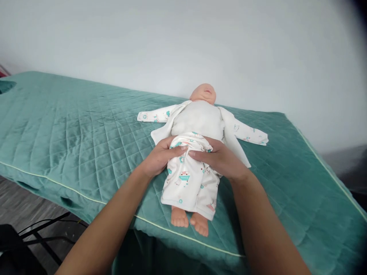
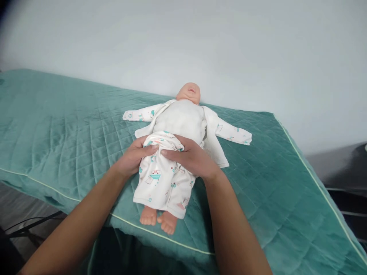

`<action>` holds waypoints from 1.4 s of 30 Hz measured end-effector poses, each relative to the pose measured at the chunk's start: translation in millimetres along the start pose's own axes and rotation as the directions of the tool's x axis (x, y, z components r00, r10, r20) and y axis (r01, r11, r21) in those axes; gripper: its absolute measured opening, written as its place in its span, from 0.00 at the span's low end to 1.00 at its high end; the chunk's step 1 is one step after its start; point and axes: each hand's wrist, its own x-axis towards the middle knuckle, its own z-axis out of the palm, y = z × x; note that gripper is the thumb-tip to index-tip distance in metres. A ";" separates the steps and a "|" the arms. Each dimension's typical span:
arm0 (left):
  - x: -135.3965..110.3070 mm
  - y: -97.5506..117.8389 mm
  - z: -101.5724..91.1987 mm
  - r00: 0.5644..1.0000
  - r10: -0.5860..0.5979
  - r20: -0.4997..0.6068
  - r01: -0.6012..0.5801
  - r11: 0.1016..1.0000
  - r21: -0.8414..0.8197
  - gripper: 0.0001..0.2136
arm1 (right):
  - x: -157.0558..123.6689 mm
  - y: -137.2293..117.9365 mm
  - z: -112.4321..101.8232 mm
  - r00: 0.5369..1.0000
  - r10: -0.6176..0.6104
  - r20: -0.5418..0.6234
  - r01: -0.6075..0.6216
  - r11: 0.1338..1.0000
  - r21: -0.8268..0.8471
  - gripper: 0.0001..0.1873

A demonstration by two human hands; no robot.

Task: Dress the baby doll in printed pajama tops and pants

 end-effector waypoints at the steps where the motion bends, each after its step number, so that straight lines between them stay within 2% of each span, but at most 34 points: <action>1: -5.2 1.0 5.1 0.999 0.015 -0.029 -0.015 1.000 -0.008 0.17 | 0.1 -0.2 0.5 1.000 -0.008 -0.012 0.008 1.000 -0.030 0.25; 6: -43.2 6.6 37.8 0.979 0.022 -0.202 -0.020 1.000 0.014 0.15 | 4.4 -5.5 2.6 0.999 -0.052 0.002 0.050 0.951 -0.306 0.16; 11: -89.1 14.2 72.4 0.922 -0.031 -0.385 0.018 0.999 -0.038 0.13 | 9.8 -6.8 6.6 0.998 -0.055 0.042 0.069 0.797 -0.600 0.08; 18: -148.2 9.7 103.2 0.874 -0.141 -0.465 0.039 0.974 -0.221 0.12 | 1.5 -1.4 15.2 0.987 -0.101 0.123 0.159 0.602 -0.783 0.07; 23: -173.2 -14.0 115.9 0.831 -0.199 -0.520 0.022 0.945 -0.326 0.15 | -5.5 -2.9 17.3 0.973 -0.139 0.182 0.229 0.558 -0.797 0.07; 28: -183.4 -39.9 112.3 0.809 -0.191 -0.556 0.009 0.950 -0.313 0.17 | -6.5 -1.3 16.3 0.963 -0.093 0.253 0.265 0.501 -0.824 0.04; 32: -186.5 -53.6 92.7 0.778 -0.114 -0.617 -0.008 0.981 -0.191 0.16 | -5.6 -2.0 17.4 0.969 -0.049 0.241 0.233 0.501 -0.833 0.06; 36: -183.3 -57.3 69.8 0.755 -0.068 -0.652 0.018 0.996 -0.083 0.17 | -6.5 -3.1 18.3 0.971 -0.060 0.233 0.230 0.516 -0.825 0.06; 39: -177.8 -54.7 60.8 0.769 -0.051 -0.637 0.073 0.997 0.008 0.18 | -6.4 -2.2 16.9 0.966 -0.070 0.250 0.247 0.539 -0.805 0.07; 42: -173.3 -52.5 59.1 0.792 -0.046 -0.609 0.116 0.990 0.075 0.19 | -5.5 -1.2 15.0 0.964 -0.077 0.255 0.249 0.601 -0.760 0.06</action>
